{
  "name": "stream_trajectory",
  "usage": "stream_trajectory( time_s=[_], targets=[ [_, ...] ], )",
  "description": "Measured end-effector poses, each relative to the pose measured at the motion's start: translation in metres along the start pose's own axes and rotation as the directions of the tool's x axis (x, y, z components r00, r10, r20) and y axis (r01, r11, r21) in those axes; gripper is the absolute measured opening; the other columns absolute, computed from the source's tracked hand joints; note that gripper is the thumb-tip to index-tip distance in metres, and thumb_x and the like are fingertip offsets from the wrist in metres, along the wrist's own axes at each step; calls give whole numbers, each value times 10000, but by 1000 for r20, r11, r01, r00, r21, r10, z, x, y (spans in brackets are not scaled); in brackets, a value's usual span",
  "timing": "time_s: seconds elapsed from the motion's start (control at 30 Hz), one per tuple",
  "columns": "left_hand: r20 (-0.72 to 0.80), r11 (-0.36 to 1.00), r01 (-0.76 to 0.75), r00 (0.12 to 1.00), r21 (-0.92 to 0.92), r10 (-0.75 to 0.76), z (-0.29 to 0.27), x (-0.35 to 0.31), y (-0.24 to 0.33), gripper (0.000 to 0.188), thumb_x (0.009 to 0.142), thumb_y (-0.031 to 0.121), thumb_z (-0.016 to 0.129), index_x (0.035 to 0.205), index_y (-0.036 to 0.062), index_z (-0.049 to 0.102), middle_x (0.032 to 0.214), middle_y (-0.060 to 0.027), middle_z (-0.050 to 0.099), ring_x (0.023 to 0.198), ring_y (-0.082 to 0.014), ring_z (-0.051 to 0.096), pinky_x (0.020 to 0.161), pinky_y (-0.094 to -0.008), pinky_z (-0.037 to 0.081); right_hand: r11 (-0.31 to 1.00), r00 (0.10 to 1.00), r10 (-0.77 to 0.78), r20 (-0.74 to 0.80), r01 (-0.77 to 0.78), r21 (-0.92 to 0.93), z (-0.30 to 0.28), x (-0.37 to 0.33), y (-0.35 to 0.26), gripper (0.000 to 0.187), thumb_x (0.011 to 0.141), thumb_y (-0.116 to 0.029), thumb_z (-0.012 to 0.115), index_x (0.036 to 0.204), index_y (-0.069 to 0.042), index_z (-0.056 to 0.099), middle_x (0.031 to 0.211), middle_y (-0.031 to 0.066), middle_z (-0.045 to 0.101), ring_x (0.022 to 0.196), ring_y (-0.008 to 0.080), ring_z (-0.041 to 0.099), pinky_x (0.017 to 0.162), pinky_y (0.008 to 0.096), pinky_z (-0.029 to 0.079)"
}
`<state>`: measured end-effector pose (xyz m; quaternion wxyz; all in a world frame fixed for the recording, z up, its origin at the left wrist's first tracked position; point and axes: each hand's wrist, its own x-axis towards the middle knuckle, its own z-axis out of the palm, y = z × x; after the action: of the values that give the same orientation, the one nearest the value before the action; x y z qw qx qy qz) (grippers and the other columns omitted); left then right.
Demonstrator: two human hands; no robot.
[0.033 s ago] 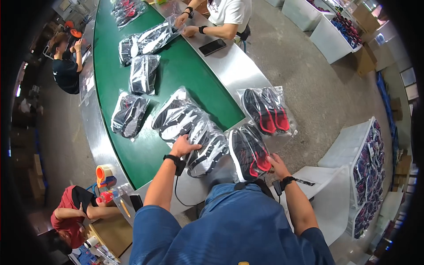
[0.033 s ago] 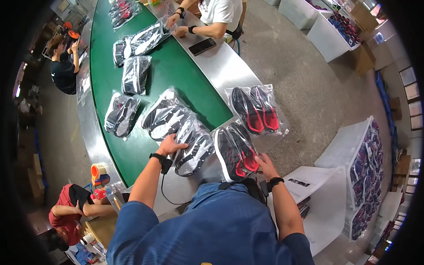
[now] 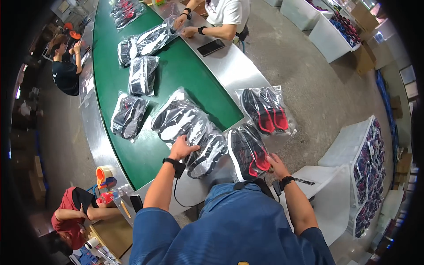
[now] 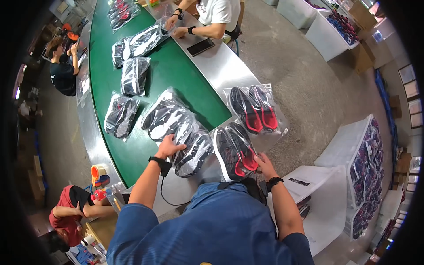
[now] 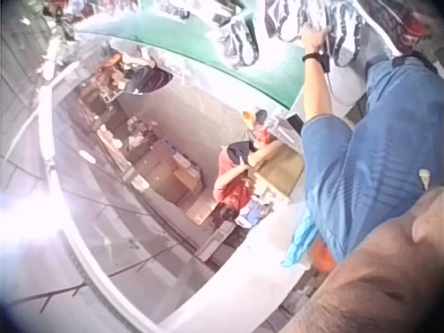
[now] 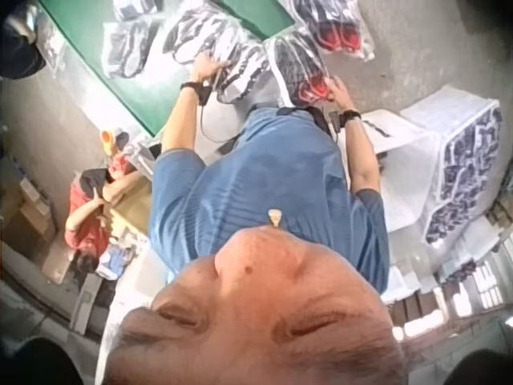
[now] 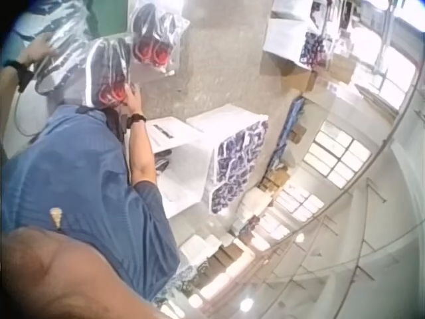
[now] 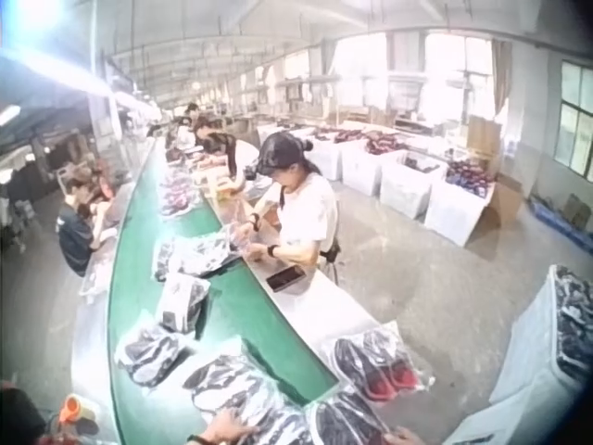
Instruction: Sorting packaged shoes from bins and placing them onto a conveyor belt workstation.
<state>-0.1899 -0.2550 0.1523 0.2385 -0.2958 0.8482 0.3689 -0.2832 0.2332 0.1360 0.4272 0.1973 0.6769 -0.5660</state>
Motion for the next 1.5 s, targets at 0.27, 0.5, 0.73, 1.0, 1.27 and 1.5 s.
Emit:
stream_trajectory(
  time_s=[0.27,0.5,0.73,1.0,1.27,1.5],
  targets=[
    [-514,862,-270,858,-430,13,30,-137,-13,795,643,21,849,1336,52,463,1348,-95,464,1153,-212,544,954,-310,491,999,997,-34,69,36,-24,-9,12,8,812,926,-502,719,1541,-83,395,1439,121,543,1299,262,525,946,462,482],
    [-737,806,-549,635,-221,230,87,-207,-72,731,711,5,807,1334,93,434,1510,-180,395,1407,-323,418,1172,-435,356,999,993,-41,114,41,-2,1,6,-2,846,924,-509,716,1567,-105,343,1403,97,552,1216,213,557,870,413,487],
    [-435,383,-356,889,-852,-141,91,-274,-117,478,1026,287,575,1453,118,442,1565,-129,397,1341,-248,518,1115,-414,457,994,980,-11,201,33,-106,-2,-1,-6,864,917,-501,724,1572,-107,321,1417,97,552,1238,214,557,908,426,485],
    [-112,137,-56,891,-989,-440,170,-298,-67,889,961,86,707,1625,134,118,1540,-161,400,1313,-248,529,1069,-387,498,962,918,-29,395,132,-237,11,-10,-22,721,930,-425,719,1487,-76,422,1293,53,609,1094,131,595,881,303,496],
    [-308,138,-277,891,-951,-333,172,-239,-51,879,961,101,679,1650,111,133,1652,-109,275,1456,-253,375,1198,-397,333,930,907,68,416,93,-356,18,-14,-28,693,900,-392,751,1436,-58,468,1173,34,614,988,93,590,747,252,503],
    [-159,213,-137,983,-967,-89,116,-194,-8,778,986,138,637,1623,37,203,1578,-145,403,1388,-244,469,1161,-375,385,932,855,-348,385,358,46,48,-39,-54,737,879,-219,769,1470,23,402,1301,83,597,1174,152,577,1032,311,456]
  ],
)
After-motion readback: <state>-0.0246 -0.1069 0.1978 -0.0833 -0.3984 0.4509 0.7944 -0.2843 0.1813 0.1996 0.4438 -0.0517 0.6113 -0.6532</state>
